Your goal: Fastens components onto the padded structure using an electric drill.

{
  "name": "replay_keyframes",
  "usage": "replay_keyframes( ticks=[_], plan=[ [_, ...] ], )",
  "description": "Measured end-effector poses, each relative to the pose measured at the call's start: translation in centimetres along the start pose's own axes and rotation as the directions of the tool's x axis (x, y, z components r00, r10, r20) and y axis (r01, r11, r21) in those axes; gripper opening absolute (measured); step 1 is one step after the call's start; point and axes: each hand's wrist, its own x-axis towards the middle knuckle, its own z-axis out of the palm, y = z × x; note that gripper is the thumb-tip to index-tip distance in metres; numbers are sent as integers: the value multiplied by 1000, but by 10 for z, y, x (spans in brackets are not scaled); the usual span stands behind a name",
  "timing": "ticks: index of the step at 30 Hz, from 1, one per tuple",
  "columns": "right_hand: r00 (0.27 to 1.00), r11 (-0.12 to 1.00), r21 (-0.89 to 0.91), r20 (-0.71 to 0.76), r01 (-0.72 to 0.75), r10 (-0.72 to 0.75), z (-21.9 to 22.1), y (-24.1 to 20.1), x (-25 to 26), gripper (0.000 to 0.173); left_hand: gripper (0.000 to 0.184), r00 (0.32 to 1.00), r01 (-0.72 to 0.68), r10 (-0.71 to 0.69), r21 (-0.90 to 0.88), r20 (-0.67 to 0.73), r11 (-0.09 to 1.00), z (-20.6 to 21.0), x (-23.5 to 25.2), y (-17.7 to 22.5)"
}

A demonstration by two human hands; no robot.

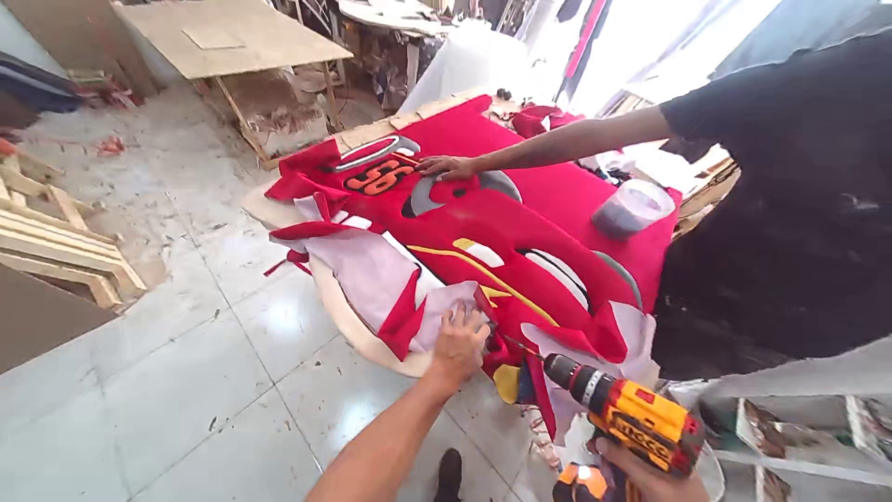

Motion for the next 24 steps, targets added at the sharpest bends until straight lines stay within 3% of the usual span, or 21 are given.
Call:
replay_keyframes(
  ticks=[4, 7, 11, 18, 24],
  plan=[
    [998, 1000, -14, -59, -15, 14, 5, -8, -7, 39, 23, 998, 30, -28, -34, 49, 999, -7, 4, -7],
    [994, 999, -51, -106, -14, 9, 12, -17, -11, 50, 35, 998, 58, -58, -67, -5, 996, -9, 1, -9],
    [998, 990, -139, -66, 8, -17, 5, -18, -3, 42, 36, 998, 50, -55, -183, -24, 982, 2, 7, 1],
    [999, 968, -248, 29, 34, -28, 27, -16, 35, 49, 30, 994, 94, -100, -111, -49, 989, -7, 3, -4],
    [993, 937, -348, 114, 28, 12, 35, -21, 56, 34, 31, 992, 100, -107, -113, -59, 988, -2, 4, -4]
  ],
)
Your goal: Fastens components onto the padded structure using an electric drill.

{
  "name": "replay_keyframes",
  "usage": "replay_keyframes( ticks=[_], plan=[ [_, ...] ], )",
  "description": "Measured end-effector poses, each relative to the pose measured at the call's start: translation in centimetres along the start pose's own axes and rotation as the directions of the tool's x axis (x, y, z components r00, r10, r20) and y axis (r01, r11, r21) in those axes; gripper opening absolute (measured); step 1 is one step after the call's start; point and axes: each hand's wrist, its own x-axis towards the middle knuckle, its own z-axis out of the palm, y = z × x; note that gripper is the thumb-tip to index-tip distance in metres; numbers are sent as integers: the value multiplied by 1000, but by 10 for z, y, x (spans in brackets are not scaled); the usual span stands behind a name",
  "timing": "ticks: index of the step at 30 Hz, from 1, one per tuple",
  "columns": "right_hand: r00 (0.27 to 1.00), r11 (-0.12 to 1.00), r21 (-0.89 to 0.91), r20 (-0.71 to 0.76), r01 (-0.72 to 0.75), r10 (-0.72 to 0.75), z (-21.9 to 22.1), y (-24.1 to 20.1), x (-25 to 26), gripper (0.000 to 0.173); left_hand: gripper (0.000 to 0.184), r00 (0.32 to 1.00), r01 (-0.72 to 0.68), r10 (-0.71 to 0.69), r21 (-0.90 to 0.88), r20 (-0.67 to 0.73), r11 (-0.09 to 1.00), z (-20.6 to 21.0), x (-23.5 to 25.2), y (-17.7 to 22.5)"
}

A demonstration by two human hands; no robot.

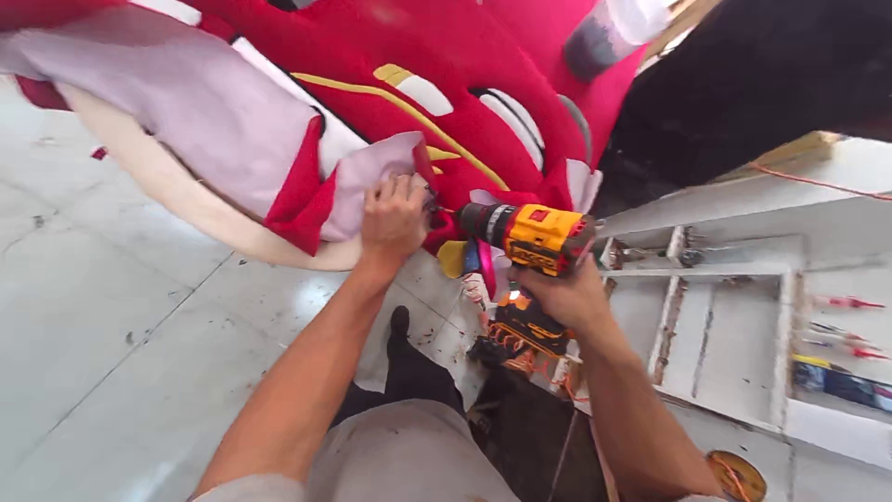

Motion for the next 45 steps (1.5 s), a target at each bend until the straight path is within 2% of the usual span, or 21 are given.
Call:
replay_keyframes(
  ticks=[3, 6, 13, 25, 32, 39, 45],
  plan=[
    [1000, 999, -42, 9, 2, -2, 1, 0, 4, 35, 27, 1000, 18, -18, 13, 4, 1000, 0, -1, 0],
    [1000, 997, -74, -16, -14, 13, -7, 2, 6, 31, 27, 1000, 12, -12, -3, -10, 1000, 3, 4, 7],
    [999, 994, -111, 30, -9, 12, -8, 0, 14, 22, 24, 1000, 23, -24, 17, 21, 1000, 1, 0, 5],
    [998, 979, -204, 67, -2, 16, -11, -12, 21, 21, 20, 999, 29, -30, 24, 36, 999, 0, 1, 3],
    [985, 897, -442, 162, 25, 52, -11, -36, 34, 22, 19, 999, 22, -23, 44, 22, 999, 1, 2, 4],
    [979, 848, -531, 181, 15, 96, -10, -53, 43, 13, 18, 999, 32, -33, 62, 14, 998, 5, 3, 5],
    [970, 821, -570, 192, -15, 151, -8, -61, 48, 8, 18, 999, 15, -13, 66, -45, 998, 8, 2, 3]
  ],
)
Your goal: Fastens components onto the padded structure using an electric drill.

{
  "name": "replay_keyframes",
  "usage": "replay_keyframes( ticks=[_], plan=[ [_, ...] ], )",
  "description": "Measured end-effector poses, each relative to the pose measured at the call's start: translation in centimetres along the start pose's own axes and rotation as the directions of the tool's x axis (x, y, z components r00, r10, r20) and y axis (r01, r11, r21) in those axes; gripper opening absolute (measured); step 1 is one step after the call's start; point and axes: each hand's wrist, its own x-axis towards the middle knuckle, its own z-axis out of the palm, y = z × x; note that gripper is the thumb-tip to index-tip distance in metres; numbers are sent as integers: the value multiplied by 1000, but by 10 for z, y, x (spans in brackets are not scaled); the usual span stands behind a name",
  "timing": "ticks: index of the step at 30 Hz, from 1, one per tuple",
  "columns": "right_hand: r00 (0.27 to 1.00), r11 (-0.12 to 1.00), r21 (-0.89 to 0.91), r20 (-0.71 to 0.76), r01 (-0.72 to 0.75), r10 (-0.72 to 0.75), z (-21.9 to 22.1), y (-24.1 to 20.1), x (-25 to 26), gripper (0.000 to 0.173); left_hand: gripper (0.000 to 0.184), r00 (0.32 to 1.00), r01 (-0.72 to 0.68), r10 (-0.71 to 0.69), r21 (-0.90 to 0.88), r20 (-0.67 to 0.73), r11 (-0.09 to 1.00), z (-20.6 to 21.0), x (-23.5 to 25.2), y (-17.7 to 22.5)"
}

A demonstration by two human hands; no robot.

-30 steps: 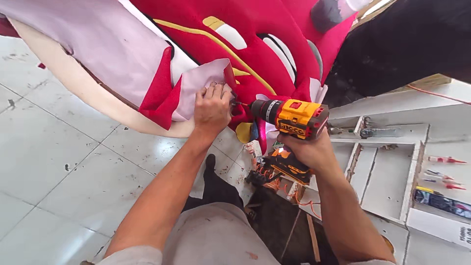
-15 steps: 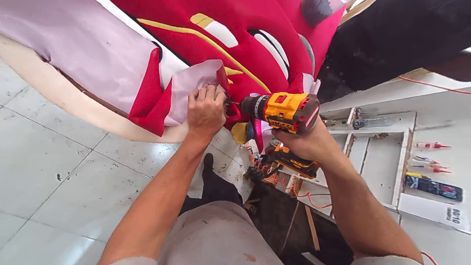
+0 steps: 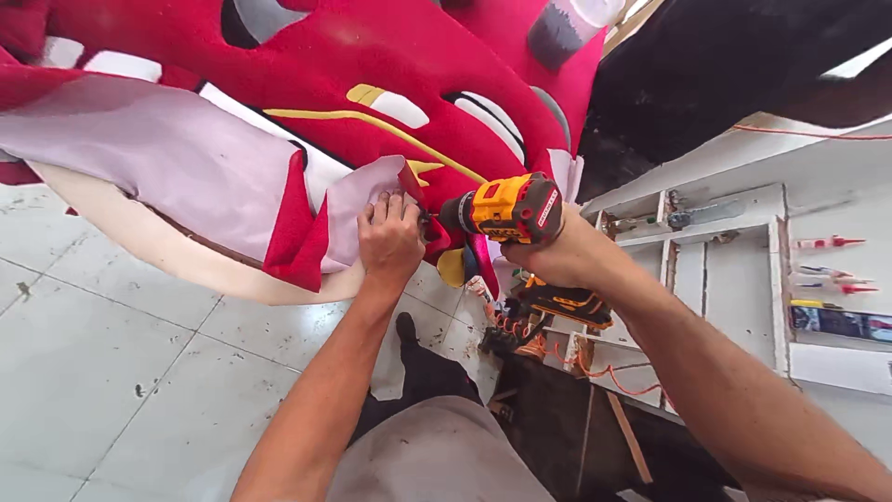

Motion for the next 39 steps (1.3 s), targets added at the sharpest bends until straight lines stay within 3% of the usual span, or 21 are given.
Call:
replay_keyframes(
  ticks=[5, 10, 16, 24, 30, 39],
  plan=[
    [1000, 999, -33, 18, 0, 1, -5, -4, 8, 7, 19, 1000, 15, -15, 16, -23, 1000, 6, 0, 0],
    [997, 995, -91, 67, -33, 39, -6, -4, 12, 31, 29, 999, 28, -27, 37, -30, 999, -1, -1, 2],
    [997, 996, -75, 77, 38, -32, 2, 12, 22, 27, 32, 998, 31, -27, 72, -58, 997, -1, -3, 4],
    [994, 996, -88, 109, 28, -18, 5, 15, 29, 25, 24, 998, 28, -24, 58, -61, 998, 3, -4, 4],
    [992, 996, -80, 122, 42, -32, 5, 7, 10, 38, 36, 997, 45, -44, -19, 70, 999, -10, -13, 7],
    [992, 987, -134, 105, 90, -76, 2, 1, 23, 19, 24, 997, 57, -54, -61, 53, 996, -1, 2, 0]
  ],
)
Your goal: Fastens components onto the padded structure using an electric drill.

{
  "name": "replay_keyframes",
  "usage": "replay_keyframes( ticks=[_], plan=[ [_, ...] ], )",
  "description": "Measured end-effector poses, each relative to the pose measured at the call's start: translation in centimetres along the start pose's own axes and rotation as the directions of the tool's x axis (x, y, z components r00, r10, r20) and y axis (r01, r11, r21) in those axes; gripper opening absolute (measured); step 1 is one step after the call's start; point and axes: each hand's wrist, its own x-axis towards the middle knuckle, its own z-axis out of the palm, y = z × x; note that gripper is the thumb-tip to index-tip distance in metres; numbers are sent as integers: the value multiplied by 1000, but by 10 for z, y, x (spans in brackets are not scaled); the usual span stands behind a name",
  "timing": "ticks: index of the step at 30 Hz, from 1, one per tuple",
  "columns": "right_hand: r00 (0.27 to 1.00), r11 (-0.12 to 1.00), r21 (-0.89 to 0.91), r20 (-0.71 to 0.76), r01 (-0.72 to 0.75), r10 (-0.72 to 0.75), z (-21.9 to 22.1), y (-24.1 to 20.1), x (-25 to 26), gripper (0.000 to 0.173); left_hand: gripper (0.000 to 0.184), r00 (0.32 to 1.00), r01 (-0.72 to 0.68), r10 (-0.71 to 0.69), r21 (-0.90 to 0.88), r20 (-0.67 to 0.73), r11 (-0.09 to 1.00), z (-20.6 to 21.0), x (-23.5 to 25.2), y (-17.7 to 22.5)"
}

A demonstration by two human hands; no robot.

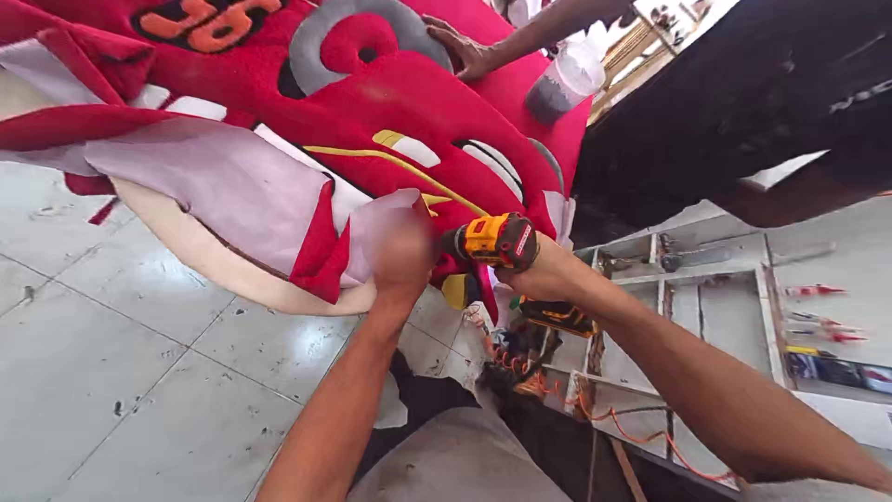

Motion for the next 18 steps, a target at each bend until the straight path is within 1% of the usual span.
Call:
replay_keyframes(
  ticks=[4, 10, 15, 18],
  plan=[
    [1000, 1000, -14, -1, -9, 9, -1, -2, 0, 15, 23, 1000, -1, 1, 5, -22, 1000, 4, -1, 0],
    [999, 999, -26, 22, -44, 45, -5, -7, 1, 11, 20, 1000, 7, -7, 1, -9, 1000, 5, -2, 1],
    [1000, 1000, -24, 15, 12, -12, -1, -2, 3, 12, 21, 1000, 12, -12, 13, -8, 1000, 5, -1, 1],
    [1000, 1000, -16, 18, 14, -14, 1, -1, 2, 13, 21, 1000, 8, -8, 12, -9, 1000, 5, -1, 2]
  ],
)
